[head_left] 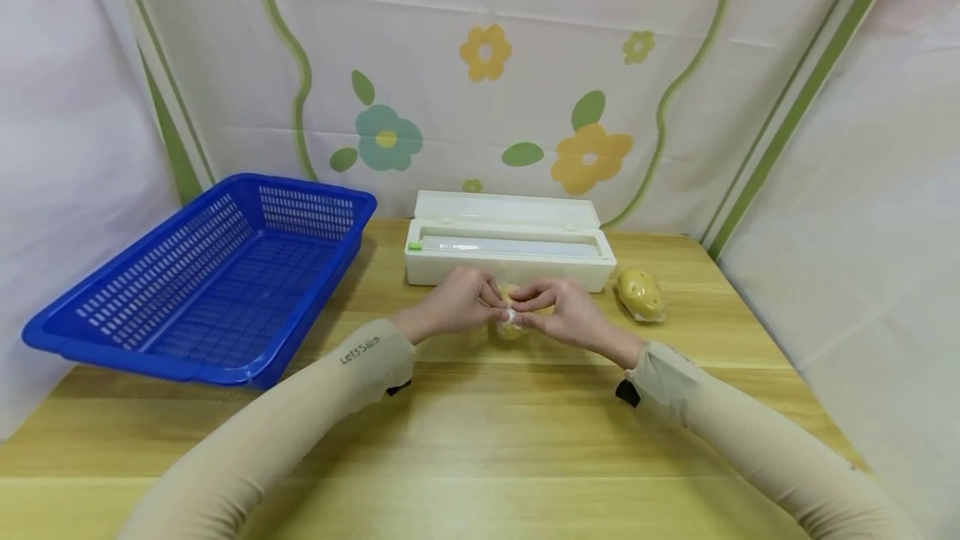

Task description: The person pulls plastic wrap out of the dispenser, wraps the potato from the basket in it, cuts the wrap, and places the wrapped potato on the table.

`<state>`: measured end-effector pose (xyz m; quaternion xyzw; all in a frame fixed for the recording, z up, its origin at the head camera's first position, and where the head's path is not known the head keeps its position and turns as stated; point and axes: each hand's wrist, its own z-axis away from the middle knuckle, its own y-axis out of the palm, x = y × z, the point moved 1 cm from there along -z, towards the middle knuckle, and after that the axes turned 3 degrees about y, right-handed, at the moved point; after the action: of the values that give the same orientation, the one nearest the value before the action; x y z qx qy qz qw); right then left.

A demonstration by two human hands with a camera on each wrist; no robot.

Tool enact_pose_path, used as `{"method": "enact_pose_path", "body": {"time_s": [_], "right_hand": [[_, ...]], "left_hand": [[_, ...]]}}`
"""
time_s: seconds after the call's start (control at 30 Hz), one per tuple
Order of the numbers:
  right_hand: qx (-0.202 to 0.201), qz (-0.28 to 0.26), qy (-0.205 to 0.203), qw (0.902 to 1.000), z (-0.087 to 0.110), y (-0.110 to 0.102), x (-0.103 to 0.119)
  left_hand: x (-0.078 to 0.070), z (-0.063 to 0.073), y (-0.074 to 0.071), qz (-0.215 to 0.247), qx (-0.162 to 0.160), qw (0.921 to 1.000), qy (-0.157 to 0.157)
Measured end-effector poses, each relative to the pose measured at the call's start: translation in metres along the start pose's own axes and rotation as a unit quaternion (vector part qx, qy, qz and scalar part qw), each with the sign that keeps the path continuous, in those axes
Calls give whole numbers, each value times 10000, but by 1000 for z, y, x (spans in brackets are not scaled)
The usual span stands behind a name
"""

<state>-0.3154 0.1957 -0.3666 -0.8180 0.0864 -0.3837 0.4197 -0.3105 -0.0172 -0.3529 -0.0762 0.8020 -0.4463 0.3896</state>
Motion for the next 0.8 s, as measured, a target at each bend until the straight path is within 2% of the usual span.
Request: {"method": "enact_pose_path", "body": {"time_s": [0.1,0.27,0.4,0.5,0.6,0.8], "right_hand": [[-37,-135,140,9998,1,-2,0],[-21,-269,478,9985,-2,-4,0],[17,-215,745,9970,-4,-6,-1],[34,-229,907,9956,-2,-6,-2],[64,-243,923,9954,-2,-6,-4],[137,-117,619,9979,-2,-8,-9]], "left_hand": [[-3,-2,1,-38,-32,9999,-102],[-8,-3,1,-229,13,9997,68],[-15,-2,0,-659,243,9974,169],[-18,-1,1,-927,413,9948,95],[-18,0,3,-947,403,9947,40],[-16,1,6,-938,200,9950,269]]}}
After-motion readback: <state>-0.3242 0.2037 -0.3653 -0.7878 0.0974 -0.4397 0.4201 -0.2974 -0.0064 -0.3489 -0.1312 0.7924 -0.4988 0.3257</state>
